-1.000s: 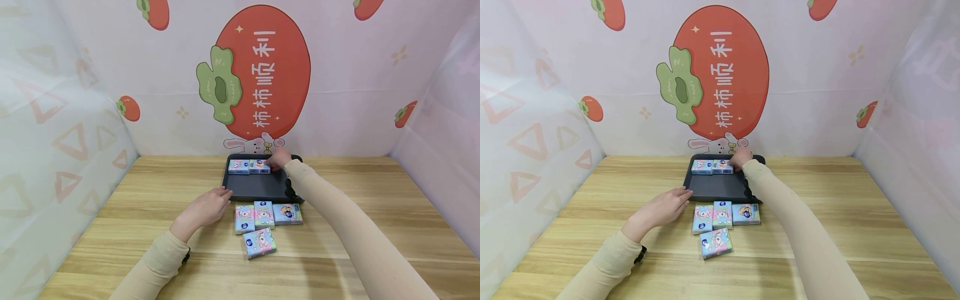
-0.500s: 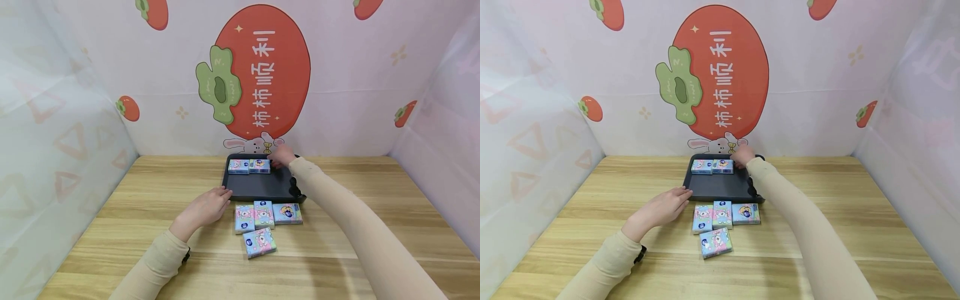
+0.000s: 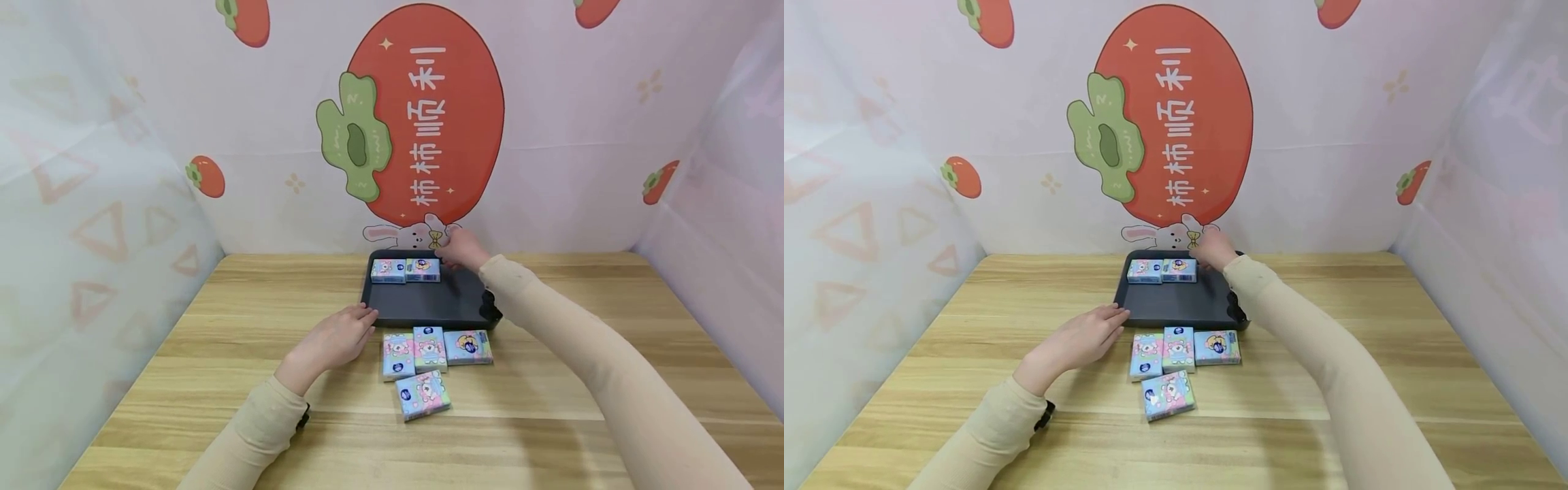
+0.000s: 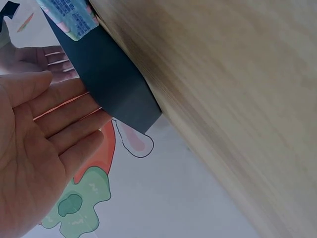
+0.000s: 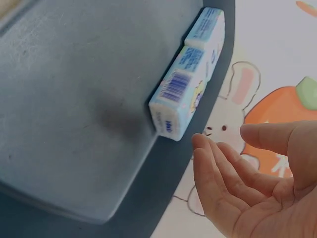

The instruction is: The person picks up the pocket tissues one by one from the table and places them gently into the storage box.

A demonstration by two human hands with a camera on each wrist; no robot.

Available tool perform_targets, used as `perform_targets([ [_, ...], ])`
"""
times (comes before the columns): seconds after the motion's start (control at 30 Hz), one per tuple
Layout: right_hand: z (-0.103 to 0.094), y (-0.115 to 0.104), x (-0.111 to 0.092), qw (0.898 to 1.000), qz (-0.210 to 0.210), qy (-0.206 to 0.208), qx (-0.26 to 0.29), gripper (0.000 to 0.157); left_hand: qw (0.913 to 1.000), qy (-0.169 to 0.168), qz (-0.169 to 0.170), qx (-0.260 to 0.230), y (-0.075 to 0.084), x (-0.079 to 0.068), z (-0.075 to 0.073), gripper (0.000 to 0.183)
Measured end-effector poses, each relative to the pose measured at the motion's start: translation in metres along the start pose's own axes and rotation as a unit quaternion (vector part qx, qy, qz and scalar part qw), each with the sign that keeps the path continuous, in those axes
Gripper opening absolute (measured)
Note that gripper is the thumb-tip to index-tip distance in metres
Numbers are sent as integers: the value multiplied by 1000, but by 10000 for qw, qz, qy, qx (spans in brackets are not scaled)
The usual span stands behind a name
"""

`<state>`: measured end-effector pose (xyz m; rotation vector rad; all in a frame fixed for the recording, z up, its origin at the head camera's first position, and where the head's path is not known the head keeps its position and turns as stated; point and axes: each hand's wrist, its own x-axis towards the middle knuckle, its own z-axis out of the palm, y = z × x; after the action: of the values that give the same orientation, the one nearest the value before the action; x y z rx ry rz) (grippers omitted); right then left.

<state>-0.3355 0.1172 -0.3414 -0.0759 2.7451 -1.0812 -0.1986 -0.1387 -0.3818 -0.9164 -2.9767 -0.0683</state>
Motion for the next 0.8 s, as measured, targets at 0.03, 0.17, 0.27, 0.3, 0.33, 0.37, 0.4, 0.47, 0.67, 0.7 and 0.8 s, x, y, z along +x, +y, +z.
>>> perform_targets([
  [0.03, -1, -1, -2, 9999, -56, 14, -92, 49, 10000, 0, -8, 9, 0, 0, 0, 38],
  [0.17, -3, -4, -8, 9987, -260, 74, -432, 36, 10000, -13, -39, 37, 0, 1, 1, 38],
  [0.27, -4, -5, -12, 9973, -392, 120, -602, 29, 10000, 4, -40, 29, 0, 1, 1, 37],
  [0.3, -4, -5, -13, 9968, -438, 135, -650, 27, 10000, 3, -35, 26, 0, 1, 1, 37],
  [0.33, -4, -5, -15, 9964, -475, 135, -684, 27, 10000, 15, -24, 7, 0, 1, 0, 37],
  [0.37, -4, -5, -17, 9961, -510, 135, -708, 26, 10000, 31, -13, -12, 0, 0, 0, 37],
  [0.4, -5, -5, -19, 9957, -552, 133, -728, 26, 10000, 33, -4, -21, 0, 0, 0, 37],
  [0.47, -6, -4, -23, 9952, -622, 142, -744, 26, 10000, 24, 3, -41, 1, 0, -1, 37],
  [0.67, -10, -3, -37, 9931, -818, 201, -813, 24, 10000, 29, 19, -39, 1, -1, -2, 37],
  [0.7, -11, -3, -39, 9928, -842, 197, -833, 24, 10000, 28, 20, -30, 1, -1, -2, 37],
  [0.8, -13, -2, -45, 9927, -866, 170, -823, 23, 10000, 23, 15, -27, 1, 0, -2, 38],
])
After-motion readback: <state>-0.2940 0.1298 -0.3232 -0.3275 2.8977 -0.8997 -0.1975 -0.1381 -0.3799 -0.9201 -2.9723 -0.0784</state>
